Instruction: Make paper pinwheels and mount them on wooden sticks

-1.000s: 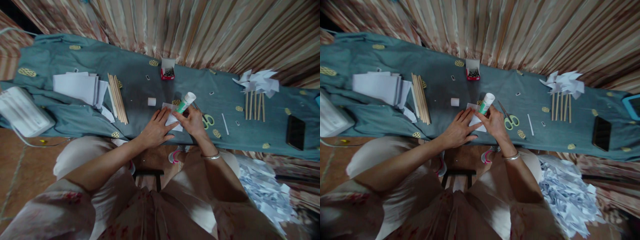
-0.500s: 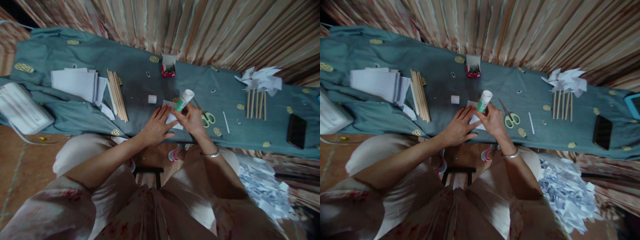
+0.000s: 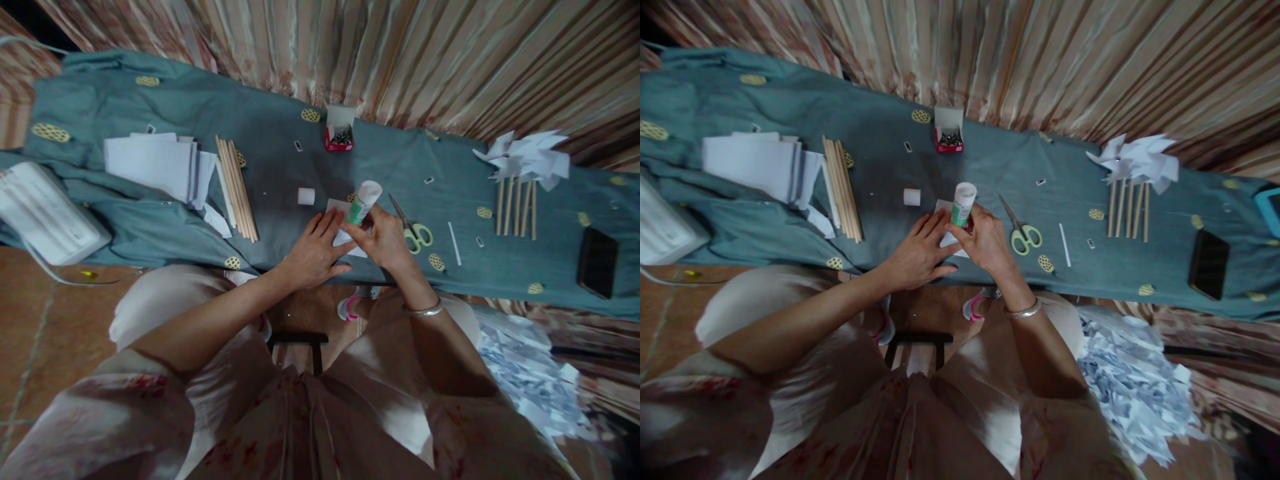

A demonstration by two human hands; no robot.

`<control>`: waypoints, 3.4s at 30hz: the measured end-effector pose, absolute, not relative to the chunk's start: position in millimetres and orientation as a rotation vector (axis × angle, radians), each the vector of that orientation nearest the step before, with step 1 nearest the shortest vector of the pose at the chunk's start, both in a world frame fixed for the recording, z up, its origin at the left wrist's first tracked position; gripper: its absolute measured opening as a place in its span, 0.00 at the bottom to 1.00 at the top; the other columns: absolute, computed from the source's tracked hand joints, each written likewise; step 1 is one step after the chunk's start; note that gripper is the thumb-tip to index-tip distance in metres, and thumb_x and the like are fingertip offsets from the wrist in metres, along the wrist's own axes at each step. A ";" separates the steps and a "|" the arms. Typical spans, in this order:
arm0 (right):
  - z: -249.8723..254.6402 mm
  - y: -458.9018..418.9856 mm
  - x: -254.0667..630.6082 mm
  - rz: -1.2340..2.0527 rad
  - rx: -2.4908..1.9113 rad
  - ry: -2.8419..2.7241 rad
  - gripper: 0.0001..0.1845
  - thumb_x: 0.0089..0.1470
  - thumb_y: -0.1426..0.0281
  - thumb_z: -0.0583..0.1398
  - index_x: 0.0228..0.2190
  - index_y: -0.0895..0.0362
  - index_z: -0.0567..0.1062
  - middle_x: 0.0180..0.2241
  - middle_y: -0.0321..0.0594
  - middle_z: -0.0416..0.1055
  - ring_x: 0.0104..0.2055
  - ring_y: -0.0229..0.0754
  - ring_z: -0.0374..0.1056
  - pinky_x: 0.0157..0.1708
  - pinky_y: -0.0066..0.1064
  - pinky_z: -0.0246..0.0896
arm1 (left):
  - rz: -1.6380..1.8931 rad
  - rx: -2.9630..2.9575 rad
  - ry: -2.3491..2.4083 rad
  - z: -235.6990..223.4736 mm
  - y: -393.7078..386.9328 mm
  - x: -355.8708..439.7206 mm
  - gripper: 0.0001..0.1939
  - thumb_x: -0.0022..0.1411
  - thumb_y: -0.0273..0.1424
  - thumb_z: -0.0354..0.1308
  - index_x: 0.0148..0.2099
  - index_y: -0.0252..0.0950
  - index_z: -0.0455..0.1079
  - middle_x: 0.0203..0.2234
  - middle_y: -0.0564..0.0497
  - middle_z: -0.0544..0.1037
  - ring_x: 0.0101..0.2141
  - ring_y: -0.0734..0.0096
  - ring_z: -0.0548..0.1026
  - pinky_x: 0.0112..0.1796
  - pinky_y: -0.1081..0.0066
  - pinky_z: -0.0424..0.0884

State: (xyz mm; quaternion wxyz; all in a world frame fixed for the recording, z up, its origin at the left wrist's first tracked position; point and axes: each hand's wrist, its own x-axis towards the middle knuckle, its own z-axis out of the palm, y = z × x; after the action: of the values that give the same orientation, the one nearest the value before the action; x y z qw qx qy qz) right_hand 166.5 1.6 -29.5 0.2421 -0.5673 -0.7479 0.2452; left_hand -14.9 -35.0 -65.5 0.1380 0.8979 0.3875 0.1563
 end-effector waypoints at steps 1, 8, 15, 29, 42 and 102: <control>-28.8 1.4 166.4 0.673 -1.543 -2.057 0.22 0.54 0.47 0.61 0.35 0.53 0.74 0.28 0.41 0.73 0.32 0.49 0.69 0.37 0.41 0.64 | 0.458 2.594 1.118 -66.0 -35.0 -15.0 0.29 0.65 0.52 0.53 0.62 0.42 0.66 0.69 0.38 0.54 0.68 0.40 0.50 0.62 0.39 0.51; -26.4 1.7 168.7 0.676 -1.512 -2.133 0.23 0.54 0.47 0.60 0.35 0.54 0.73 0.28 0.41 0.72 0.33 0.49 0.68 0.38 0.43 0.65 | 0.469 2.604 1.107 -66.7 -35.0 -15.5 0.31 0.65 0.54 0.51 0.62 0.43 0.66 0.68 0.39 0.55 0.68 0.39 0.50 0.62 0.38 0.51; -26.1 1.1 171.4 0.625 -1.519 -2.187 0.25 0.55 0.45 0.58 0.33 0.55 0.73 0.28 0.43 0.70 0.32 0.48 0.68 0.37 0.42 0.64 | 0.506 2.594 1.091 -67.6 -35.4 -15.6 0.32 0.64 0.56 0.51 0.62 0.44 0.66 0.69 0.39 0.54 0.68 0.39 0.50 0.62 0.38 0.50; -26.9 -0.9 180.6 0.573 -1.496 -2.214 0.17 0.55 0.54 0.61 0.34 0.56 0.73 0.29 0.42 0.72 0.34 0.49 0.69 0.37 0.40 0.64 | 0.514 2.583 1.059 -68.0 -34.0 -17.3 0.35 0.62 0.58 0.50 0.63 0.45 0.66 0.70 0.39 0.52 0.68 0.37 0.49 0.61 0.37 0.49; -38.6 0.0 192.5 0.501 -1.484 -2.154 0.23 0.56 0.46 0.58 0.34 0.54 0.73 0.25 0.40 0.71 0.28 0.46 0.67 0.32 0.39 0.63 | 0.542 2.593 1.057 -69.9 -33.8 -17.3 0.35 0.62 0.58 0.50 0.64 0.47 0.65 0.70 0.39 0.52 0.67 0.37 0.49 0.60 0.37 0.51; -40.4 11.0 171.2 0.466 -1.613 -2.001 0.24 0.56 0.47 0.58 0.36 0.55 0.74 0.26 0.41 0.74 0.32 0.50 0.71 0.34 0.42 0.65 | 0.464 2.603 1.056 -65.7 -33.3 -17.5 0.36 0.61 0.59 0.50 0.64 0.46 0.65 0.69 0.39 0.53 0.67 0.36 0.48 0.60 0.36 0.50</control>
State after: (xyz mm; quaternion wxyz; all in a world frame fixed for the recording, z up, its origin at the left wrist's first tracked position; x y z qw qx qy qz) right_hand 171.2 11.0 -40.4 0.2617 -0.5960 -0.7393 0.1723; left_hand -17.5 -33.3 -65.7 0.1468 0.9043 0.3670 0.1612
